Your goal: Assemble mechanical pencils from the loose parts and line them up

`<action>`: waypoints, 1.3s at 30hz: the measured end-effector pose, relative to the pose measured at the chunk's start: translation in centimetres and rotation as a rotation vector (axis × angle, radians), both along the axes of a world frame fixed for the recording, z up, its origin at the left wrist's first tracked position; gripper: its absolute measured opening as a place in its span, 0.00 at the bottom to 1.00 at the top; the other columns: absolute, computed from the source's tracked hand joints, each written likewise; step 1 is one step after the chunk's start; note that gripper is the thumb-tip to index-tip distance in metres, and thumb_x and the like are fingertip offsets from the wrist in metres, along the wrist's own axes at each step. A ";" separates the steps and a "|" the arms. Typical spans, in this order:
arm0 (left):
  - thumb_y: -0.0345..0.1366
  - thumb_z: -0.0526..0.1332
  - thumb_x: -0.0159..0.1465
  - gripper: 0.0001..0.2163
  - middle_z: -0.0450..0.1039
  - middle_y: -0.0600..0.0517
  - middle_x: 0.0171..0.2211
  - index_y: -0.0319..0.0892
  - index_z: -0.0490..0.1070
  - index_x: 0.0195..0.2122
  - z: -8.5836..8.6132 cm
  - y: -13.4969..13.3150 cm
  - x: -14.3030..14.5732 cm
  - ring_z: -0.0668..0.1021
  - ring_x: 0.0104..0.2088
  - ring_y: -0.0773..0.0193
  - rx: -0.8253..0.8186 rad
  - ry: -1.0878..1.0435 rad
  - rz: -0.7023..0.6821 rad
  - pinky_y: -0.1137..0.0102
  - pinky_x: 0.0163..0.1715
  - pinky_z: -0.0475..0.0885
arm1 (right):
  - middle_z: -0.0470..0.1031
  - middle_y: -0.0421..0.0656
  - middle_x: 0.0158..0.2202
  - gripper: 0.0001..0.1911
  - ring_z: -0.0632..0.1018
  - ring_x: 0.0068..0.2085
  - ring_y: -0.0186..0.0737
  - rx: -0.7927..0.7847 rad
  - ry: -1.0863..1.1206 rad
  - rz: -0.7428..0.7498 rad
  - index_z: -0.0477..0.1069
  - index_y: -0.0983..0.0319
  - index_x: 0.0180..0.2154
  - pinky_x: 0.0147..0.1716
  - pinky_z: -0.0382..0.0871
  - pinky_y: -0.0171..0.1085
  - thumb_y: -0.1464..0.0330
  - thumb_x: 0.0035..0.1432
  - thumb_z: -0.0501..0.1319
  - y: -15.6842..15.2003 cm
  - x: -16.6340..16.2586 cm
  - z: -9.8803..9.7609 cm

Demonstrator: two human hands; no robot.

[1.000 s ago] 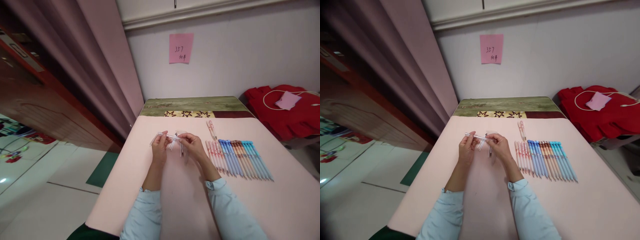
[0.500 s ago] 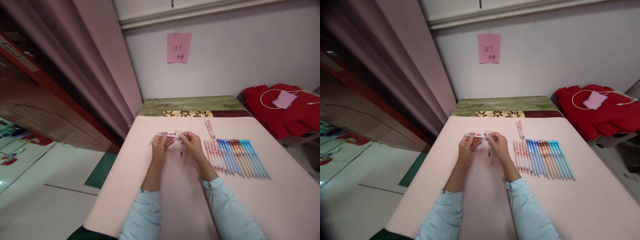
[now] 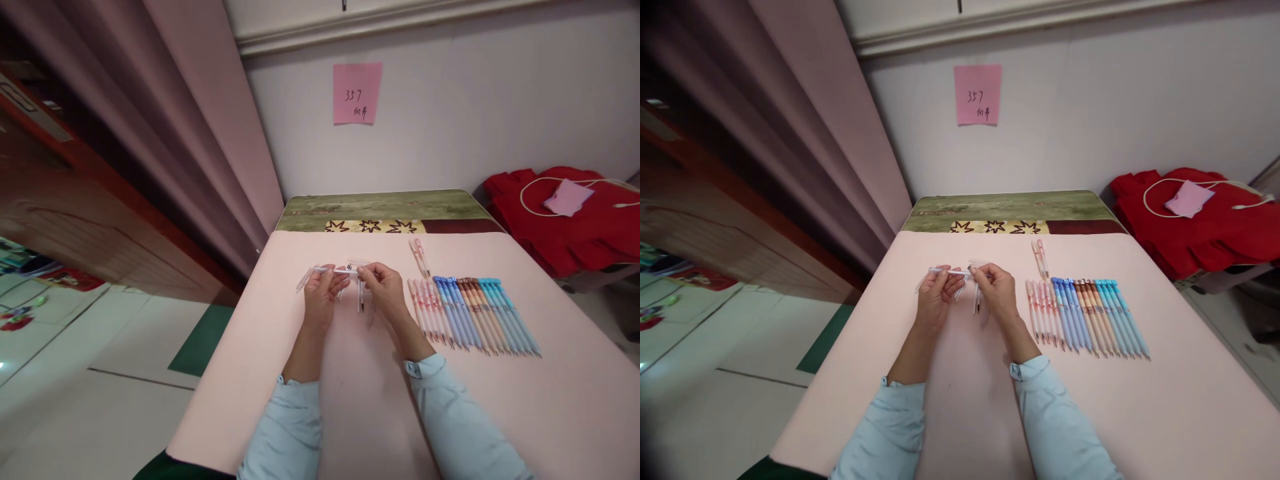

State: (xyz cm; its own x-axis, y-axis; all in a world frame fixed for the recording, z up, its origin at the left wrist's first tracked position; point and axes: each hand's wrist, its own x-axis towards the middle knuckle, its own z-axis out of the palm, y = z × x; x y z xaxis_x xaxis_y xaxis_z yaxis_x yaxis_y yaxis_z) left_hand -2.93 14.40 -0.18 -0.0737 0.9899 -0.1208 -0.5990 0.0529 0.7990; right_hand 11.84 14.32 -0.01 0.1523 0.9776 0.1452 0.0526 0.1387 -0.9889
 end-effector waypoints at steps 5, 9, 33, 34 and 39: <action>0.39 0.69 0.59 0.14 0.80 0.46 0.37 0.38 0.69 0.40 -0.1 0.1 0.0 0.83 0.33 0.64 -0.027 -0.009 0.021 0.70 0.36 0.79 | 0.74 0.39 0.26 0.17 0.69 0.25 0.34 0.012 0.033 0.047 0.75 0.61 0.30 0.26 0.62 0.34 0.53 0.51 0.68 0.1 -0.2 -0.4; 0.39 0.69 0.59 0.14 0.80 0.45 0.37 0.37 0.70 0.40 -0.1 0.1 0.0 0.83 0.33 0.64 -0.020 -0.004 0.008 0.69 0.37 0.79 | 0.75 0.40 0.24 0.18 0.71 0.25 0.36 0.018 -0.081 0.004 0.76 0.61 0.29 0.26 0.63 0.34 0.52 0.54 0.66 -0.2 -0.1 -0.1; 0.36 0.71 0.56 0.13 0.79 0.48 0.35 0.38 0.72 0.39 -0.4 0.2 -0.3 0.81 0.33 0.67 0.038 0.009 0.078 0.69 0.40 0.77 | 0.75 0.39 0.24 0.19 0.71 0.25 0.36 0.023 -0.147 0.061 0.76 0.59 0.33 0.25 0.63 0.34 0.50 0.51 0.67 -0.2 0.1 -0.4; 0.36 0.71 0.56 0.13 0.79 0.48 0.35 0.37 0.72 0.39 -0.4 0.2 -0.3 0.81 0.33 0.67 0.038 0.010 0.078 0.70 0.40 0.77 | 0.75 0.39 0.24 0.19 0.71 0.24 0.36 0.018 -0.153 0.071 0.75 0.59 0.32 0.25 0.62 0.34 0.49 0.52 0.66 -0.2 0.1 -0.5; 0.36 0.71 0.55 0.13 0.79 0.48 0.34 0.37 0.72 0.38 -0.4 0.2 -0.3 0.80 0.33 0.67 0.043 0.024 0.068 0.70 0.40 0.76 | 0.77 0.42 0.26 0.22 0.75 0.27 0.37 -0.032 -0.153 0.087 0.76 0.61 0.32 0.28 0.66 0.34 0.48 0.58 0.60 -0.2 0.0 -0.5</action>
State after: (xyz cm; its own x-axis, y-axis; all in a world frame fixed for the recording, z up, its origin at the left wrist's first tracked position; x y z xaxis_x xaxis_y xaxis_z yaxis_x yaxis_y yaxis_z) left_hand -3.26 14.64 -0.56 -0.1430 0.9868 -0.0755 -0.5810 -0.0219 0.8136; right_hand 11.83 14.11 -0.52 0.0451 0.9906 0.1289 0.1918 0.1180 -0.9743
